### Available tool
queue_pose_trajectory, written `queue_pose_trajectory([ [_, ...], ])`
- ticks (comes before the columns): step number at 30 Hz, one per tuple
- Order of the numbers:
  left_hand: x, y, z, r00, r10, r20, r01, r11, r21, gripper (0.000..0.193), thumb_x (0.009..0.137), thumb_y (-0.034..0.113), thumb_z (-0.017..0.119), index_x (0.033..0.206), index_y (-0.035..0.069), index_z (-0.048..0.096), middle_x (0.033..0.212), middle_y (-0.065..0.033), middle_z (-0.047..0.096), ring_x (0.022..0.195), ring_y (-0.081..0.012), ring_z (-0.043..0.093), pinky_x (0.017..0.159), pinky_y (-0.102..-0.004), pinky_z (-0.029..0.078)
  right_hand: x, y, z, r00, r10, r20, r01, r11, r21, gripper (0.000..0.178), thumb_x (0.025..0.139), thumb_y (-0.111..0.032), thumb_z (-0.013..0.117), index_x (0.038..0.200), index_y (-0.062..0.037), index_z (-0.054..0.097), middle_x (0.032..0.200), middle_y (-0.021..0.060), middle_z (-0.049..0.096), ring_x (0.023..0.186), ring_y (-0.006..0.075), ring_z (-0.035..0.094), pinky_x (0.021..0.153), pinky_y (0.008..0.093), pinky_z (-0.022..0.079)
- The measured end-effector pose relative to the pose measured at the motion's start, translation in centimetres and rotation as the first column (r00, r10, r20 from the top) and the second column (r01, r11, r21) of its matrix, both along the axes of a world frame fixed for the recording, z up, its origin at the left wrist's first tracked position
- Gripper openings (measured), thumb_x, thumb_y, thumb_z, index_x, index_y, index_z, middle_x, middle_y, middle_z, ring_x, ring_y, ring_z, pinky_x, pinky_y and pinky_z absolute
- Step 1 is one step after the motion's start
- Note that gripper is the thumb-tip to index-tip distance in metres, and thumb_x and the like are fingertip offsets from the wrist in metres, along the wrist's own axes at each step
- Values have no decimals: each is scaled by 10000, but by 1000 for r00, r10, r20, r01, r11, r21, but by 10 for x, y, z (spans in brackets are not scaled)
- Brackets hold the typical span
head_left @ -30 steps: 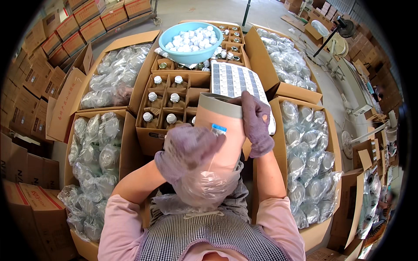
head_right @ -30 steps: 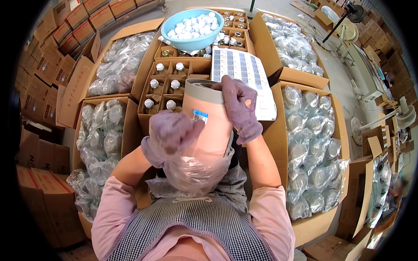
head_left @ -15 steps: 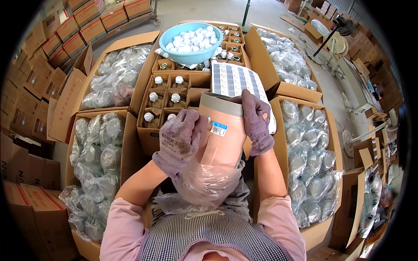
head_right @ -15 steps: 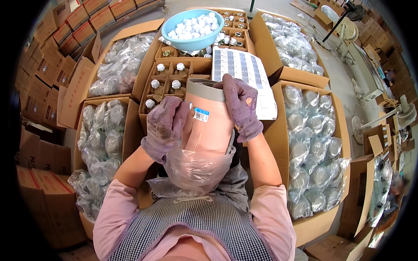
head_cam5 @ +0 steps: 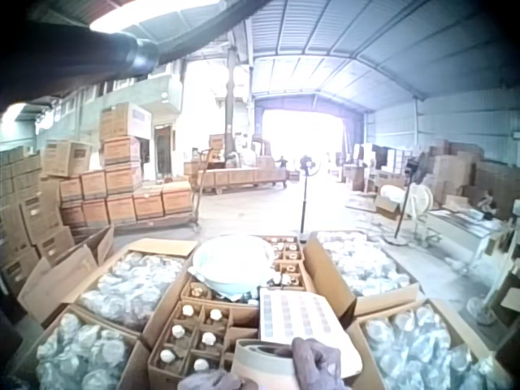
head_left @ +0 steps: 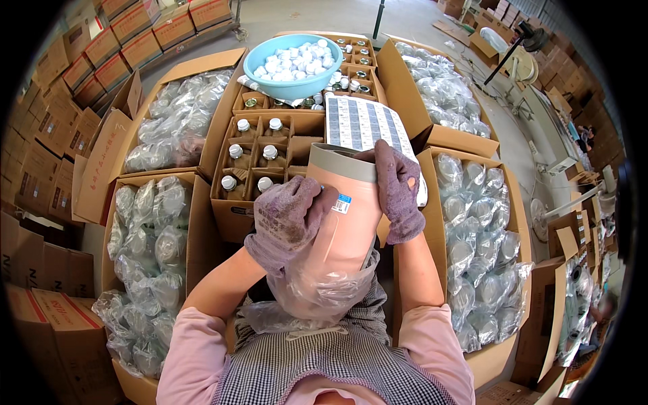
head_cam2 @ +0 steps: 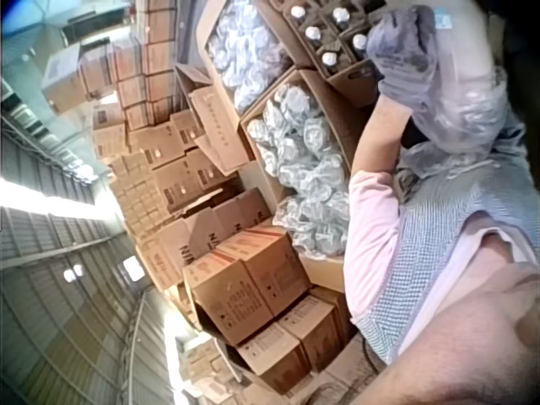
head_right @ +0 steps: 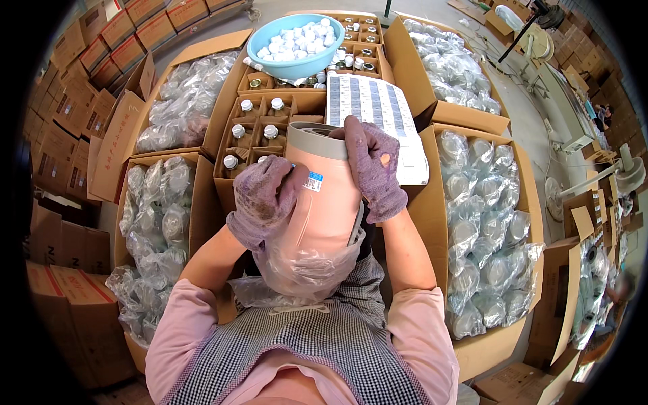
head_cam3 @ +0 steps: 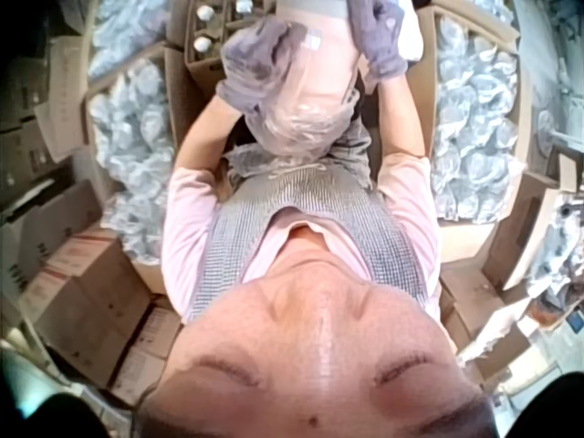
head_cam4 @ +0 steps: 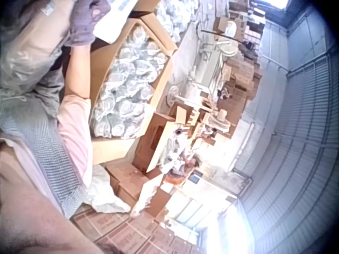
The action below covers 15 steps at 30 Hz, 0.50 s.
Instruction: The person assembles cylindrical containers by inserting metal lids and applying labels. They handle pink and green containers, place lids into the openings, and affix labels to the sides. The person works at a table surrounded by cardboard boxes and plastic-wrapped items.
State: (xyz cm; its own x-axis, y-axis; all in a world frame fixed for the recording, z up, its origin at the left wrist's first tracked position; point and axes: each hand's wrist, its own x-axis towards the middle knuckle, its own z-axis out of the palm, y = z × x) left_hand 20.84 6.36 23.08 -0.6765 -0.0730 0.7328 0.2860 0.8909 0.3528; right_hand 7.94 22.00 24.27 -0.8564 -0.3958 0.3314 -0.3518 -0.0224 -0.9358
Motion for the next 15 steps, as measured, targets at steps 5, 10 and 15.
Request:
queue_pose_trajectory([
  [5,-7,-8,-8,983,-93,-160,59,977,-205,235,773,81,774,736,90,541,624,-43,548,515,-257,544,491,-368,424,-2,1,-1,998,37,-58,-37,999,12,323,998,-212,548,918,47,723,768,116,711,692,119,622,669,283,501],
  [10,-9,-21,-11,961,-177,-212,111,950,-291,270,740,99,809,724,96,539,639,-26,560,522,-216,564,494,-340,434,1,0,2,998,51,-39,-50,998,34,319,1002,-198,534,924,46,725,782,119,715,700,123,632,678,287,507],
  [15,-4,-18,-9,946,-200,-254,106,934,-341,294,697,154,842,756,110,558,632,18,512,541,-156,558,487,-314,412,4,0,5,996,64,-65,-64,998,4,352,1017,-214,524,922,54,731,794,119,718,712,135,639,699,288,511],
])
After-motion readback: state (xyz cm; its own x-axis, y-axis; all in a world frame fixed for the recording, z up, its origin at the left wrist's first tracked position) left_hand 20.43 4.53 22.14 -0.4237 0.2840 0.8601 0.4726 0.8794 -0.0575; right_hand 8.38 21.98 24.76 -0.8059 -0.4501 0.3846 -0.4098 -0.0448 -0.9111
